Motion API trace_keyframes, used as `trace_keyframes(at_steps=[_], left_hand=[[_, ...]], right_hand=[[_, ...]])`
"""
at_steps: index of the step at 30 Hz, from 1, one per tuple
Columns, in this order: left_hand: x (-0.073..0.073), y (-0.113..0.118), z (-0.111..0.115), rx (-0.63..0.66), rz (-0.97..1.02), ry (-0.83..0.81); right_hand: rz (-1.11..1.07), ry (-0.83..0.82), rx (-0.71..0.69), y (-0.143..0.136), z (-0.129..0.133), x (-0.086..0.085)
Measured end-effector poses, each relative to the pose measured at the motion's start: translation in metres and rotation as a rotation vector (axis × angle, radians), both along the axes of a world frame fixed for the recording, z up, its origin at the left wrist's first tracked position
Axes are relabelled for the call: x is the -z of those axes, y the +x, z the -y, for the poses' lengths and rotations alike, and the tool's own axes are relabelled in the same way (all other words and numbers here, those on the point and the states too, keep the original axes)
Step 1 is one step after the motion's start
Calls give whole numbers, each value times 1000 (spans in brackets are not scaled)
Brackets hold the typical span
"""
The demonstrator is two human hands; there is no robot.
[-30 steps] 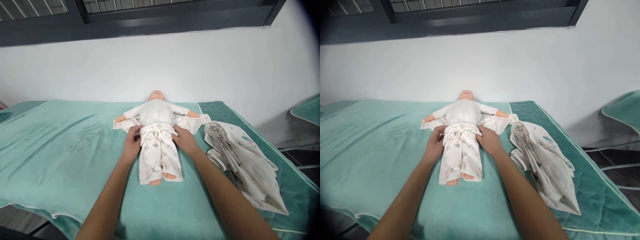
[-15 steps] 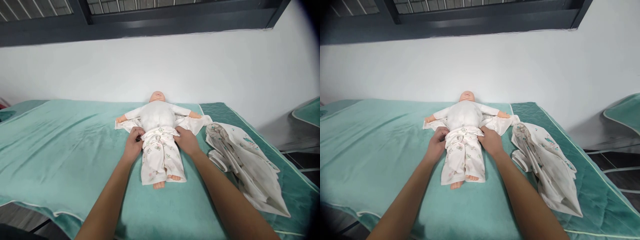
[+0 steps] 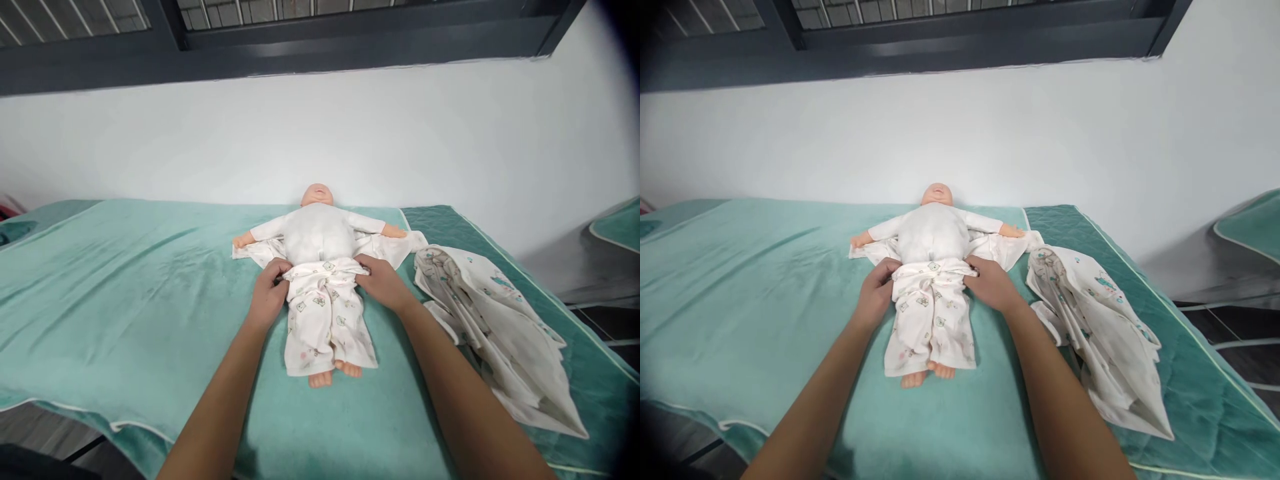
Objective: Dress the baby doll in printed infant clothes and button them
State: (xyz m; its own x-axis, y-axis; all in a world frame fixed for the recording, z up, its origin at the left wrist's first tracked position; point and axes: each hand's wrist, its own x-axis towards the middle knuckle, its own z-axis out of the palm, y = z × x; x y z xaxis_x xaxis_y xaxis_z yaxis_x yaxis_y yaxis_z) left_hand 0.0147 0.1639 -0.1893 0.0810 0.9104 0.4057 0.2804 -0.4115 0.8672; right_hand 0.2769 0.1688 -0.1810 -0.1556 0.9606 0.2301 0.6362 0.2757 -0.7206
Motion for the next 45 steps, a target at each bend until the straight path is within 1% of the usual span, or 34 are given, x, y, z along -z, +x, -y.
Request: trace_keyframes(at_steps=[2, 7, 9, 14, 20, 26, 31, 35, 38, 41, 45], left_hand=[[0, 1, -1, -10, -24, -2], [0, 1, -2, -9, -53, -4], [1, 1, -3, -10, -55, -4], [3, 2, -2, 6, -35, 25], [0, 3, 0, -25, 18, -23], [1, 3, -2, -44, 20, 18], [-1, 5, -3, -70, -3, 38], [-3, 6, -3, -79, -20, 48], [-3, 6, -4, -74, -34, 53], [-2, 5, -5, -64, -39, 68], [0, 3, -6, -57, -30, 86]], right_hand=[[-12, -49, -68, 5, 3, -4], [-127, -276, -277, 14, 9, -15], [-148, -302, -309, 14, 11, -18], [-90, -212, -208, 4, 13, -19], [-155, -166, -108, -8, 13, -13], [-146, -51, 21, -17, 10, -6], [-73, 56, 158, -25, 9, -1], [31, 118, 263, -31, 13, -1], [115, 192, 317, -34, 17, 0], [160, 248, 303, -34, 17, 1], [111, 195, 203, -32, 14, 1]])
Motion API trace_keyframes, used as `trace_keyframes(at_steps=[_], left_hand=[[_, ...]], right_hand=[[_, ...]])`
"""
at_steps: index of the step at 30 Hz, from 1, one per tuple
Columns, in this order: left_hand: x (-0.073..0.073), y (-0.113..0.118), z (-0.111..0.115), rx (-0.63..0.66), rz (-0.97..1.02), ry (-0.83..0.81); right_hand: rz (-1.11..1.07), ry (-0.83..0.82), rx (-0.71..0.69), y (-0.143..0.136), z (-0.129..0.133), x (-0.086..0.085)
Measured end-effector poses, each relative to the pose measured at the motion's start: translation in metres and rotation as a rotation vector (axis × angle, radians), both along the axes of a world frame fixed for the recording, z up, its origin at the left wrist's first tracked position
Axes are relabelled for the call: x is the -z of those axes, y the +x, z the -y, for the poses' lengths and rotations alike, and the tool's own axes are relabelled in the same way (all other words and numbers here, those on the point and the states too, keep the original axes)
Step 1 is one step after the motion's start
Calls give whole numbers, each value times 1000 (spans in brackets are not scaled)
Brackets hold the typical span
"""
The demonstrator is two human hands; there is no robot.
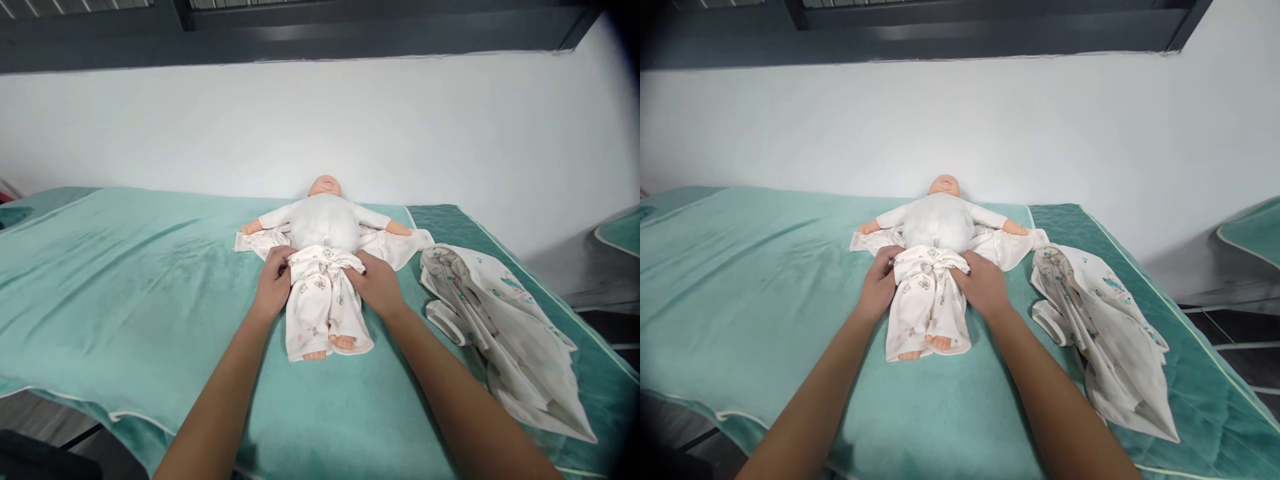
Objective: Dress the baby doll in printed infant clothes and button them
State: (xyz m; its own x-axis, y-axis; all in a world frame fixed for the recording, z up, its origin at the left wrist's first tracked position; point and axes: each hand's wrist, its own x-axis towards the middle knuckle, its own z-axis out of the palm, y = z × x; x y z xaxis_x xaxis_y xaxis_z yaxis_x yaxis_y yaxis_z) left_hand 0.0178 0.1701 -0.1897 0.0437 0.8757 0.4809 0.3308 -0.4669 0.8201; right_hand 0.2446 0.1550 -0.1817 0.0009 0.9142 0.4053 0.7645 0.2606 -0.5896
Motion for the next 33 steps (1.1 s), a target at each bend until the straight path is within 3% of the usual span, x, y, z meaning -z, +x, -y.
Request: trace_keyframes(at_steps=[9, 14, 25, 33], left_hand=[[0, 3, 0, -33, -20, -1], [-2, 2, 12, -6, -64, -26], [0, -5, 72, 48, -144, 30], [9, 0, 67, 17, -236, 90]], right_hand=[[-57, -144, -164, 6, 1, -4], [-34, -139, -121, 6, -1, -2], [-61, -134, -24, 4, -3, 4], [-3, -46, 31, 2, 11, -1]])
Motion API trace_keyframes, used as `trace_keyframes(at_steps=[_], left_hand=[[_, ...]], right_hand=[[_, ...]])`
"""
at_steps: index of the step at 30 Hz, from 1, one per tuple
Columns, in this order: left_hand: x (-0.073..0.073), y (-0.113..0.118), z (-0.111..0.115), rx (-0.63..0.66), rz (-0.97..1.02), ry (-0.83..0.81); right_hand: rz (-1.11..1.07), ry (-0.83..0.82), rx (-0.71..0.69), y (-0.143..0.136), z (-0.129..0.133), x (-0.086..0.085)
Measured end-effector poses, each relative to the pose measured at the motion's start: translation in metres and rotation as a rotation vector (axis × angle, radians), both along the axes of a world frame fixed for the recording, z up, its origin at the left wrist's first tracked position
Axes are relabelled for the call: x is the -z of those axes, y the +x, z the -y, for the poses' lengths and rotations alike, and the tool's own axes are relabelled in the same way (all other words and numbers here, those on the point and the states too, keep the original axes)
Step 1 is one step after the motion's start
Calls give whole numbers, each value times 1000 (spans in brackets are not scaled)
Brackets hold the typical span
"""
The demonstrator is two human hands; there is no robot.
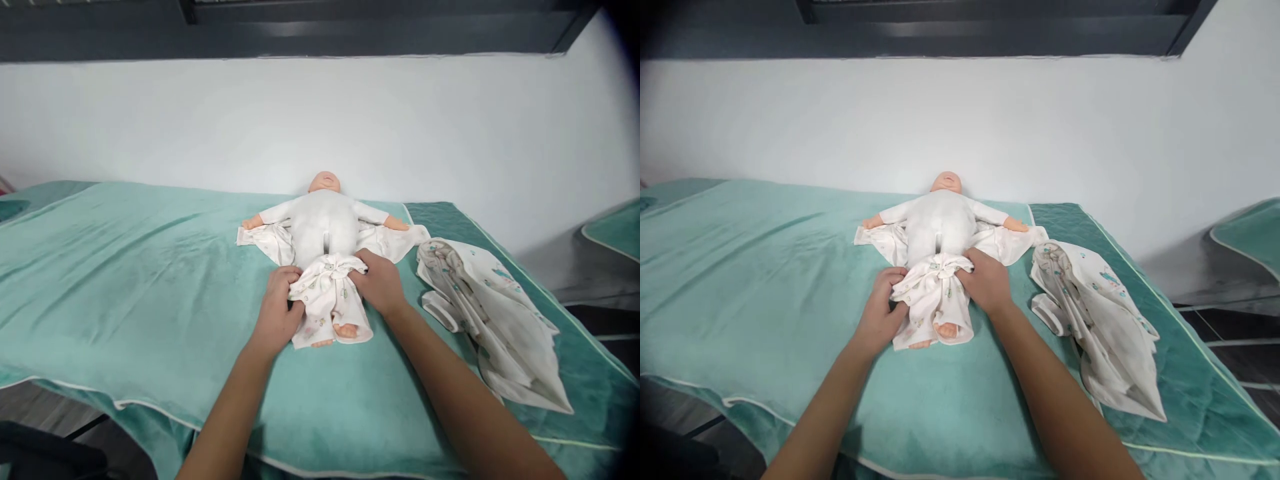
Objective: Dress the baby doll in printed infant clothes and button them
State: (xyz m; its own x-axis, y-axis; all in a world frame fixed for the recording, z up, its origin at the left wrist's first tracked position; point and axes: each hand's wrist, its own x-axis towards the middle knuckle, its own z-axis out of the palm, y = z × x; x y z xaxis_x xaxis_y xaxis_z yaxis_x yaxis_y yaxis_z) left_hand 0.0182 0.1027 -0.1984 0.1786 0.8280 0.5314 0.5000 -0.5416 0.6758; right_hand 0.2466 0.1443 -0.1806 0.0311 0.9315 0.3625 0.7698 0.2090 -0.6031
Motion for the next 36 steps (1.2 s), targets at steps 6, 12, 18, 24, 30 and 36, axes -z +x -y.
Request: trace_keyframes(at_steps=[6, 12, 18, 24, 30, 36], left_hand=[[-1, 1, -7, -6, 22, 29], [-4, -1, -10, 13, 0, 24], [-5, -3, -10, 37, 34, 20], [-6, -9, 26, 138, 88, -240], [-3, -12, 57, 186, 29, -196], [8, -1, 56, 71, -20, -19]], right_hand=[[-84, 14, -33, -1, 48, 6], [-243, 23, -186, -5, 69, 6], [-277, -52, -198, -8, 66, 9], [-245, -8, -184, -10, 61, 15], [-290, -55, -254, -6, 58, 9], [-281, -266, -481, 5, 80, -15]])
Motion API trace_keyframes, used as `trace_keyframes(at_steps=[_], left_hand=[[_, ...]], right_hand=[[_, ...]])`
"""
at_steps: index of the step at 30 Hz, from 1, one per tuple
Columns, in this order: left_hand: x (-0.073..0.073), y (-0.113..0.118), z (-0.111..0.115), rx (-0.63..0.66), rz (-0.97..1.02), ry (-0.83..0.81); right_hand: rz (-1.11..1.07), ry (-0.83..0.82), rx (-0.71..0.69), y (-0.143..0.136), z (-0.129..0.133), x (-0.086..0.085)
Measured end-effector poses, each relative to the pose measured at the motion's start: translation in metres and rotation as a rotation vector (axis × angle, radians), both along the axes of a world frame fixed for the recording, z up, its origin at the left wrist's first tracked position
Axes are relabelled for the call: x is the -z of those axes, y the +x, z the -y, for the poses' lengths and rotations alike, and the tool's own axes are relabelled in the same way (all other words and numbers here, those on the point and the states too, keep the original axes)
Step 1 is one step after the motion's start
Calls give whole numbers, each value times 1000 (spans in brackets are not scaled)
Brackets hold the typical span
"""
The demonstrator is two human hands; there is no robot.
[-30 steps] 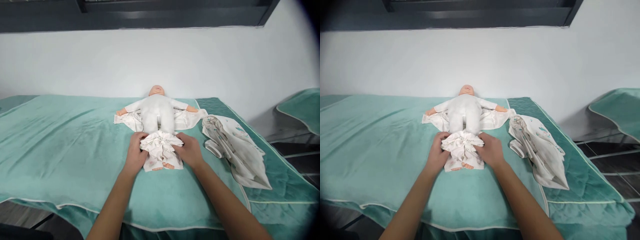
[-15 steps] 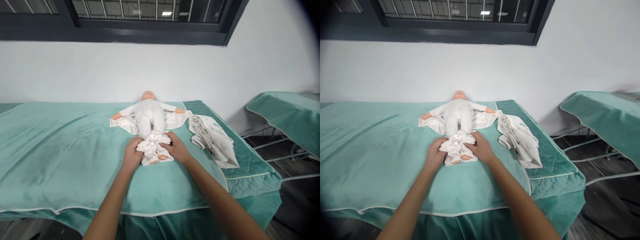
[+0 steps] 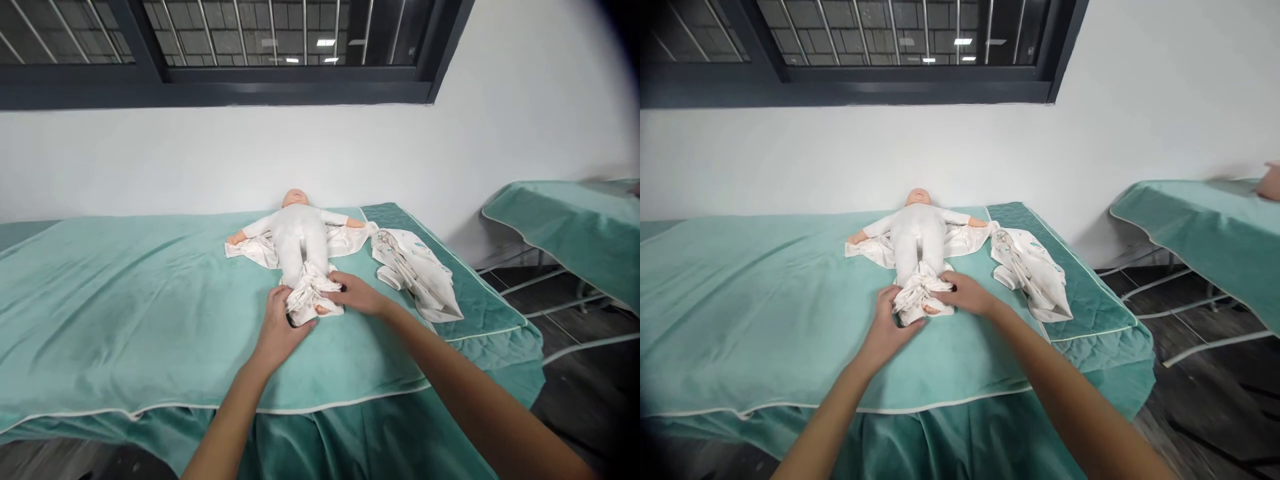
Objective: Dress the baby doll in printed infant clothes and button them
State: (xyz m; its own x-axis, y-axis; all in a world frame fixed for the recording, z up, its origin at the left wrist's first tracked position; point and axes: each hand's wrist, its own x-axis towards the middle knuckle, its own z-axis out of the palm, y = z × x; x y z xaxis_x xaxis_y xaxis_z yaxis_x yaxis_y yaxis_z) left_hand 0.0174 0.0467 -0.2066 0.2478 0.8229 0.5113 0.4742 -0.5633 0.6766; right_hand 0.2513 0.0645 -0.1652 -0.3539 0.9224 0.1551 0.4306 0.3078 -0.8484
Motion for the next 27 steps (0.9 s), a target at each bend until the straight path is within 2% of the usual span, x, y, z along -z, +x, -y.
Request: trace_keyframes(at_steps=[3, 5, 9, 14, 17, 20, 23, 25, 27], left_hand=[[1, 1, -1, -46, 10, 3], [-4, -1, 0, -64, 2, -93], [-29, -9, 7, -102, 15, -288], [-70, -25, 24, 61, -17, -392], [-93, -39, 38, 229, -84, -513], [-124, -53, 52, 424, -206, -549], [-167, -63, 61, 568, -264, -636], [-198, -67, 62, 580, -293, -702], [-227, -69, 62, 524, -331, -651]], right_hand=[[60, -62, -63, 0, 17, -10], [152, -28, -31, -4, 24, -15], [270, 21, 19, -16, 31, -25], [267, -20, -80, -19, 39, -51], [291, -157, -217, -13, 49, -75], [332, -284, -341, -7, 60, -104], [341, -369, -480, -6, 67, -138], [346, -381, -512, -8, 70, -164], [381, -325, -475, -12, 72, -192]])
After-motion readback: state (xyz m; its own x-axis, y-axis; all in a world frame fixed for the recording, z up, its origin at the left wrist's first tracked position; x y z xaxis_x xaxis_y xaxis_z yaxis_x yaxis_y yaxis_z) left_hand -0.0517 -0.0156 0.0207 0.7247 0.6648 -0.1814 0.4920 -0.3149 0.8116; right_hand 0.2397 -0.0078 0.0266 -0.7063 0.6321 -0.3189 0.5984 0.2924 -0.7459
